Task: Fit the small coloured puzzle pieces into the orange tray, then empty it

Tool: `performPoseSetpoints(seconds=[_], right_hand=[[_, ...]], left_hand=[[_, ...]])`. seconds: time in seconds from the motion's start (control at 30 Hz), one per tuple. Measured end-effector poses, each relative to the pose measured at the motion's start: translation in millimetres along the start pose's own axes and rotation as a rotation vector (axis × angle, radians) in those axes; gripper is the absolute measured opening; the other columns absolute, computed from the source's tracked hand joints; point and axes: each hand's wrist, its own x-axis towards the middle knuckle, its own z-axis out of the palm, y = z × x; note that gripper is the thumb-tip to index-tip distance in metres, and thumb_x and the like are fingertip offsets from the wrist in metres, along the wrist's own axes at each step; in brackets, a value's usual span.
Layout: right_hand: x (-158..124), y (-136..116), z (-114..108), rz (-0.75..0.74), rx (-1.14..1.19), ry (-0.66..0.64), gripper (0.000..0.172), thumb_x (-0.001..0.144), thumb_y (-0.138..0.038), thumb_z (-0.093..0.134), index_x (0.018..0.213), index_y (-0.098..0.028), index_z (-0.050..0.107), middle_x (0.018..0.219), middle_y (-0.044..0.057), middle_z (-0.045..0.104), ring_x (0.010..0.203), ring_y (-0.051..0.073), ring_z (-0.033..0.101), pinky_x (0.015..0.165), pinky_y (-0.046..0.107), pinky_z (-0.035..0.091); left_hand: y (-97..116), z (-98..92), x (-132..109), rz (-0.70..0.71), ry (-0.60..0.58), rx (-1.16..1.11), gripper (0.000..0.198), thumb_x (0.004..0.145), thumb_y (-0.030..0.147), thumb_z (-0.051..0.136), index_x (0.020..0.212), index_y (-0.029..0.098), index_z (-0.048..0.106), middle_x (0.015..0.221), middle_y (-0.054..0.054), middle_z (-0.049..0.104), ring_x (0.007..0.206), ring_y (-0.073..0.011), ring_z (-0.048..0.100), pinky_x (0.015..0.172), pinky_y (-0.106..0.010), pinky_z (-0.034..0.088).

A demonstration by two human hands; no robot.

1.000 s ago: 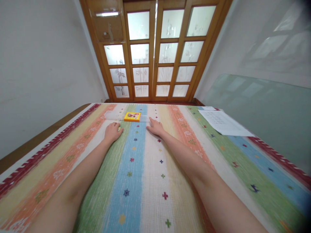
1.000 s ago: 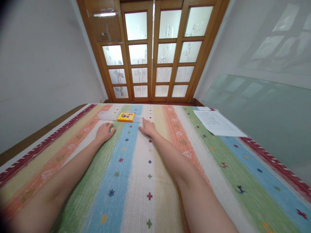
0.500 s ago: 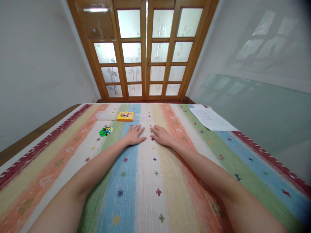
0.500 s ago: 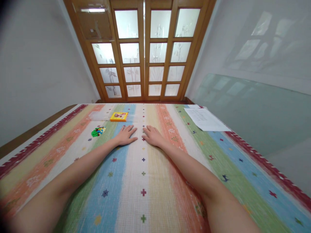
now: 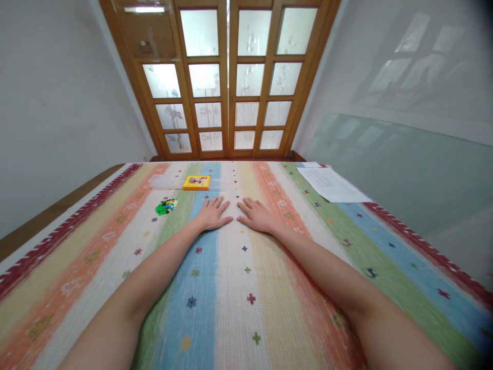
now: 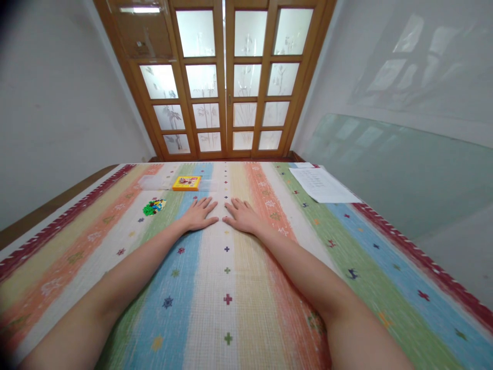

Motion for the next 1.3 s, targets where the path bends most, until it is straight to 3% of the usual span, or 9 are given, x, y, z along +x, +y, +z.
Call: performPoseSetpoints(seconds=[0.3,0.73,1.0,1.3], right_hand=[[2,0,2,0.017,0.026,-0.02,0.076,0.1,-0.073,0.046,0.163,-0.029,0.043,0.173,0.011,0.029,0.161,0.034,0.023,0.131,0.056,0.017],[5,1,2,-0.043,0.048,-0.025,0.085,0.099,-0.077,0.042,0.165,-0.023,0.04,0.174,0.013,0.026,0.162,0.033,0.021,0.132,0.055,0.01],[8,0,0,-0.072,0.026,-0.043,0.086,0.099,-0.078,0.039,0.166,-0.023,0.037,0.174,0.013,0.024,0.162,0.033,0.02,0.132,0.055,0.01],[9,1,0,-0.076,-0.065,-0.041,0.092,0.099,-0.081,0.029,0.168,-0.02,0.034,0.175,0.014,0.021,0.163,0.034,0.018,0.132,0.059,0.011]], left_hand=[[5,1.2,-3,-0.01,-0.012,-0.003,0.092,0.093,0.085,0.038,0.167,0.031,0.033,0.177,-0.011,0.017,0.163,-0.0402,0.012,0.129,-0.064,0.003],[7,-6.7,-1,0.053,-0.054,0.019,0.093,0.095,0.084,0.034,0.169,0.027,0.028,0.177,-0.012,0.014,0.164,-0.037,0.012,0.13,-0.061,0.005],[6,-12.2,7,0.101,-0.101,0.041,0.09,0.095,0.083,0.036,0.17,0.032,0.026,0.178,-0.008,0.012,0.165,-0.0361,0.01,0.131,-0.059,0.006],[7,-6.8,4,0.101,-0.045,0.059,0.079,0.101,0.073,0.035,0.169,0.033,0.028,0.178,-0.008,0.015,0.164,-0.0341,0.014,0.131,-0.058,0.009]])
